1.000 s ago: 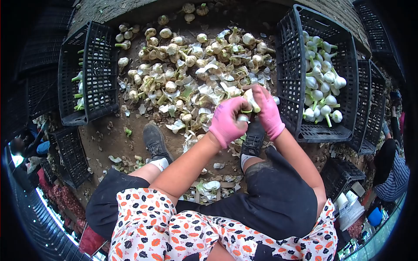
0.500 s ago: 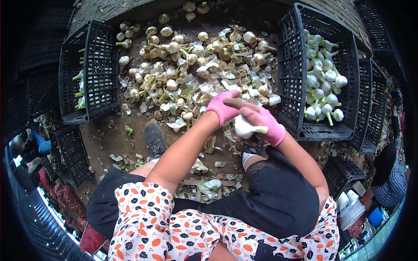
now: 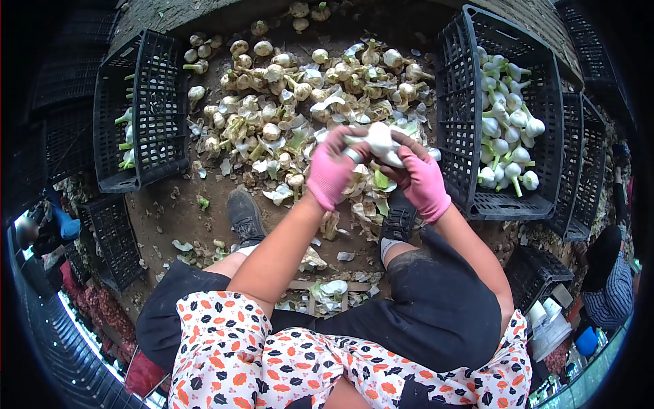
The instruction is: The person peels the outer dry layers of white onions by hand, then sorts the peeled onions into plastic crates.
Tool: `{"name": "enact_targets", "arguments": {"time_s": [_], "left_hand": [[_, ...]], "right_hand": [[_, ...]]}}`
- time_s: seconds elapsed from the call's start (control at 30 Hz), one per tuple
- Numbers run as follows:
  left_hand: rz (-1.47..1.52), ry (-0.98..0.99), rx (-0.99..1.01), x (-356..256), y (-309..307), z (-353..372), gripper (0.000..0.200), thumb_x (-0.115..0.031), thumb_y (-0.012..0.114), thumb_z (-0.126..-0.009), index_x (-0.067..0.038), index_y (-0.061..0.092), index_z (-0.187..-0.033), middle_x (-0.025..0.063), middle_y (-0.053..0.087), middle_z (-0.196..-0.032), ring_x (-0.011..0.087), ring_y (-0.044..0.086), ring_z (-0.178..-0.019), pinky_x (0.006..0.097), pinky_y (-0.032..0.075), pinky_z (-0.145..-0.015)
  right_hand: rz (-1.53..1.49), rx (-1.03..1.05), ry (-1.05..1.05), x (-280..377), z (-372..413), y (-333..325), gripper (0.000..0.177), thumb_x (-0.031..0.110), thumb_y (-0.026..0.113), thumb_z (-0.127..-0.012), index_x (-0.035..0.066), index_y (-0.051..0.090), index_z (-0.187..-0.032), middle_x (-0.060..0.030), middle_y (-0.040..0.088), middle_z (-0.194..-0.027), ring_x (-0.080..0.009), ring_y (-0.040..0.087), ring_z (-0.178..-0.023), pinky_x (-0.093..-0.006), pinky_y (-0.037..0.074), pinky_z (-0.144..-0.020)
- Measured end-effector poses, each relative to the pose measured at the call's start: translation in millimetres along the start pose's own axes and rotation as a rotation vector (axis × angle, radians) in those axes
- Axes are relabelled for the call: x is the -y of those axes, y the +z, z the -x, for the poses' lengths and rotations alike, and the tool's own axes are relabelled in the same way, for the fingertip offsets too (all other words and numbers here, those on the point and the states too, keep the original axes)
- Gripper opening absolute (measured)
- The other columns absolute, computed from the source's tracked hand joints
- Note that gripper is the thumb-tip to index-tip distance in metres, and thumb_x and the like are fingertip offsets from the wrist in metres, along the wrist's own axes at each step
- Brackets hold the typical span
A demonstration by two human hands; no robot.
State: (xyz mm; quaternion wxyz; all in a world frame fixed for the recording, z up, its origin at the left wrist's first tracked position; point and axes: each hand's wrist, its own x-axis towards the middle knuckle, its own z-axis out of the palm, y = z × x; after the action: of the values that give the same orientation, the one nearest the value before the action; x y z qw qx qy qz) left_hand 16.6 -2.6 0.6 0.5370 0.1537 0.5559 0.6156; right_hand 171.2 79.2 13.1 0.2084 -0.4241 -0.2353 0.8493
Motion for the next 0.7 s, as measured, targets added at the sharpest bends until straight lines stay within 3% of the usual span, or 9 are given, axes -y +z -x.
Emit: {"name": "enact_targets", "arguments": {"time_s": [0.03, 0.1, 0.17, 0.23, 0.37, 0.43, 0.5, 0.57, 0.7], "left_hand": [[0.18, -0.094, -0.028, -13, -5, -4, 0.021, -0.008, 0.062, -0.088, -0.006, 0.056, -0.109, 0.0106, 0.066, -0.097, 0.02, 0.066, -0.086, 0.0292, 0.056, -0.078], [0.324, -0.021, -0.16, -24, -15, -16, 0.017, -0.016, 0.056, -0.093, -0.008, 0.052, -0.108, 0.0124, 0.066, -0.098, 0.0215, 0.067, -0.082, 0.0324, 0.058, -0.074], [0.433, -0.045, -0.261, -22, -38, -29, 0.017, -0.014, 0.056, -0.093, -0.007, 0.053, -0.108, 0.0132, 0.066, -0.097, 0.0223, 0.067, -0.082, 0.0342, 0.058, -0.075], [0.372, -0.022, -0.246, -22, -45, -29, 0.016, -0.011, 0.055, -0.093, -0.007, 0.053, -0.108, 0.0135, 0.065, -0.097, 0.0216, 0.067, -0.083, 0.0343, 0.058, -0.075], [-0.265, 0.049, -0.187, -14, -21, -9, 0.007, -0.007, 0.063, -0.087, -0.004, 0.062, -0.094, 0.0095, 0.066, -0.096, 0.0165, 0.064, -0.084, 0.0284, 0.056, -0.076], [-0.502, -0.039, 0.197, -2, -2, 1, 0.013, -0.005, 0.063, -0.086, -0.004, 0.064, -0.099, 0.0069, 0.066, -0.096, 0.0147, 0.062, -0.087, 0.0275, 0.051, -0.082], [-0.365, -0.23, 0.426, 1, -1, -10, 0.023, 0.001, 0.059, -0.084, -0.004, 0.064, -0.106, 0.0049, 0.066, -0.099, 0.0133, 0.061, -0.093, 0.0269, 0.047, -0.088], [-0.314, -0.09, 0.343, 5, -11, -40, 0.04, 0.005, 0.055, -0.082, -0.002, 0.056, -0.122, 0.01, 0.06, -0.119, 0.0164, 0.059, -0.106, 0.0304, 0.046, -0.095], [-0.997, 0.023, 0.181, 15, 1, -79, 0.054, -0.009, 0.057, -0.085, -0.01, 0.043, -0.137, 0.013, 0.054, -0.13, 0.022, 0.052, -0.119, 0.0338, 0.038, -0.104]], "right_hand": [[0.001, 0.001, 0.001, 3, 0, -15, 0.043, 0.025, 0.051, -0.096, 0.002, 0.047, -0.132, -0.011, 0.065, -0.102, -0.0119, 0.065, -0.088, -0.023, 0.056, -0.066], [0.174, 0.634, 0.533, 5, -2, -45, 0.042, 0.022, 0.051, -0.096, 0.004, 0.045, -0.134, -0.0099, 0.067, -0.096, -0.0161, 0.067, -0.077, -0.0275, 0.056, -0.063], [0.883, 0.977, 0.86, 13, 21, 1, 0.043, 0.029, 0.057, -0.093, 0.005, 0.051, -0.128, -0.0098, 0.068, -0.082, -0.0142, 0.066, -0.064, -0.0264, 0.055, -0.053], [1.067, 1.001, 0.857, 3, 22, 0, 0.047, 0.039, 0.059, -0.09, 0.007, 0.054, -0.124, -0.0122, 0.068, -0.084, -0.0144, 0.066, -0.063, -0.0247, 0.053, -0.051], [0.375, 0.151, 0.539, 10, 10, 3, 0.056, 0.052, 0.051, -0.091, 0.008, 0.049, -0.126, -0.0129, 0.063, -0.101, -0.0174, 0.066, -0.072, -0.0287, 0.056, -0.063], [0.063, 0.1, 0.265, -9, 6, -2, 0.048, 0.042, 0.057, -0.091, 0.014, 0.046, -0.128, -0.0087, 0.06, -0.104, -0.0146, 0.063, -0.07, -0.0241, 0.053, -0.057], [0.204, 0.029, 0.063, -14, -8, -27, 0.041, 0.032, 0.059, -0.091, 0.013, 0.048, -0.125, -0.0071, 0.061, -0.098, -0.0136, 0.062, -0.069, -0.0223, 0.048, -0.054], [0.131, -0.14, 0.041, -10, -10, -43, 0.031, 0.025, 0.06, -0.091, 0.008, 0.053, -0.115, -0.0046, 0.063, -0.088, -0.0127, 0.06, -0.067, -0.0229, 0.045, -0.052], [0.23, -0.309, -0.004, -3, -7, -50, 0.031, 0.031, 0.053, -0.093, 0.008, 0.059, -0.113, -0.0048, 0.066, -0.092, -0.0125, 0.062, -0.068, -0.0198, 0.047, -0.054]]}}
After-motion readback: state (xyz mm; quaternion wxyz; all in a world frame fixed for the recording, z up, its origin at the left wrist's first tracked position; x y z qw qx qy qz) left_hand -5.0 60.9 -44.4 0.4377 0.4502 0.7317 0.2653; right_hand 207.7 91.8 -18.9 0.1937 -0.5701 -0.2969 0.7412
